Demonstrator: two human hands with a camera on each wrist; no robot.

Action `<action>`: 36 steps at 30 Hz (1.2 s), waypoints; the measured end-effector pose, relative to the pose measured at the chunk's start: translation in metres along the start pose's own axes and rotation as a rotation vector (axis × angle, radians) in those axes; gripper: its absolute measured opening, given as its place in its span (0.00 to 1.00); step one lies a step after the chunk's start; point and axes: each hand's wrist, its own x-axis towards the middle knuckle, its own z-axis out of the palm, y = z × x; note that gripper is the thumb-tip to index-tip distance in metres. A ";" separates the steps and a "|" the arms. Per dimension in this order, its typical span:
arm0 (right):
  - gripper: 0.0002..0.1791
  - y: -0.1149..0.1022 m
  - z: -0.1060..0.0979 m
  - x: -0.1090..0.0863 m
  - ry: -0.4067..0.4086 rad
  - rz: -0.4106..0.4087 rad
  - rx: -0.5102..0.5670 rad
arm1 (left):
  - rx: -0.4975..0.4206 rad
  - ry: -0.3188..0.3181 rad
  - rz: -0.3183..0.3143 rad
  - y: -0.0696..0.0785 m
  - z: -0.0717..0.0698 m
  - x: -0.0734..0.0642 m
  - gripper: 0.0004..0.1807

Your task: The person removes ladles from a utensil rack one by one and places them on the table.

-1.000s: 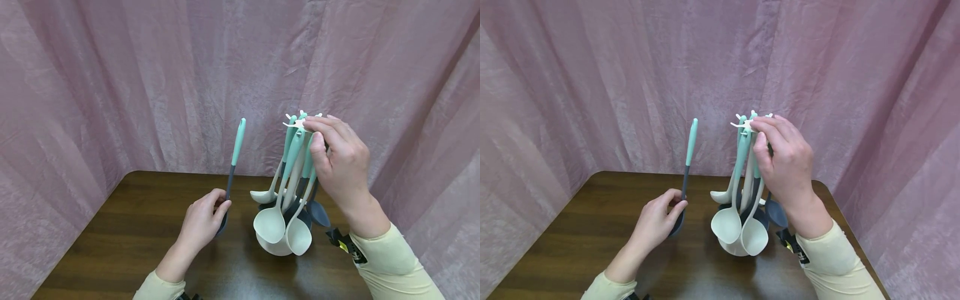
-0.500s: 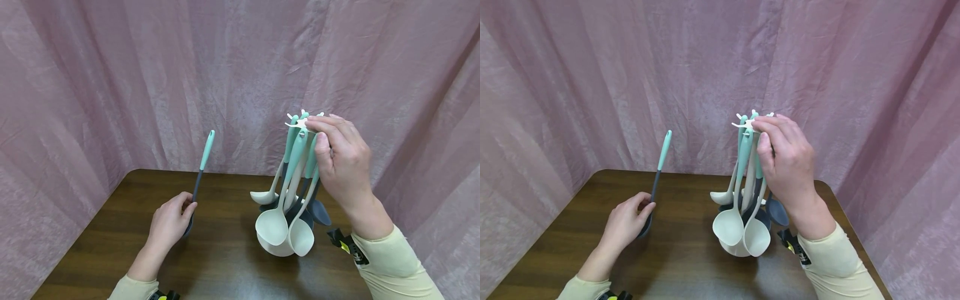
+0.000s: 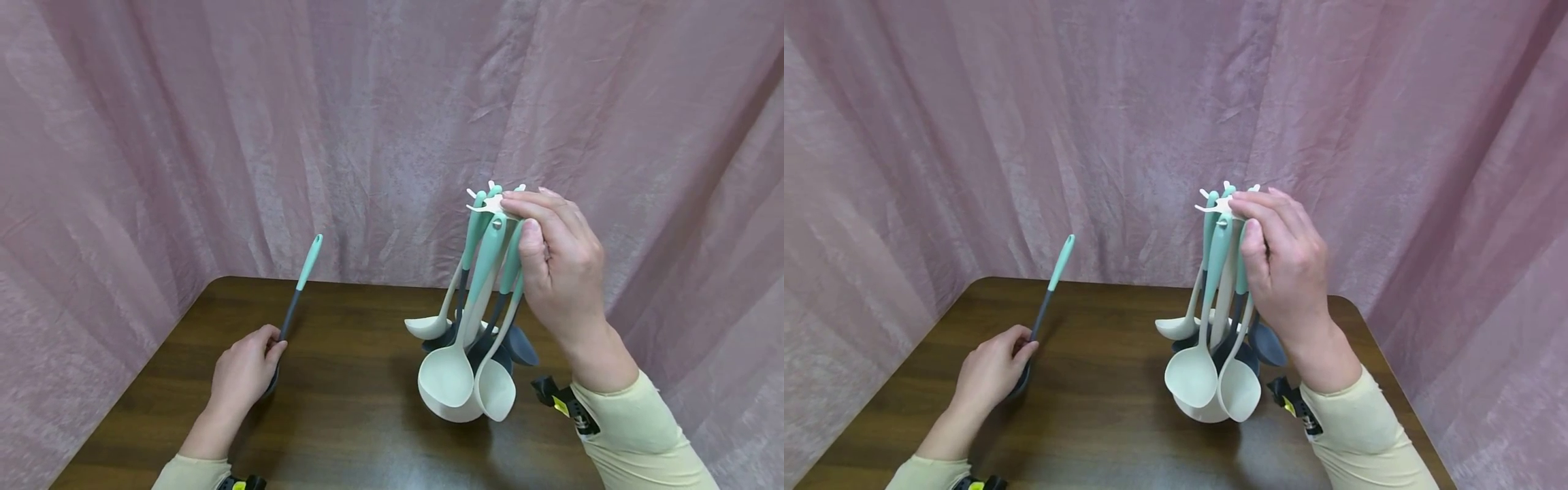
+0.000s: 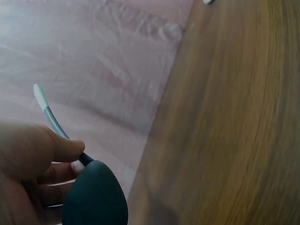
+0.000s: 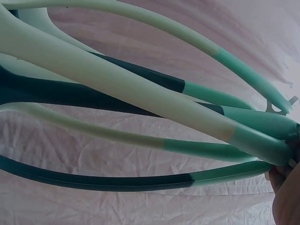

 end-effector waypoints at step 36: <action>0.22 -0.002 0.004 0.000 0.028 0.001 0.013 | 0.257 -0.215 -0.184 -0.111 -0.027 0.005 0.07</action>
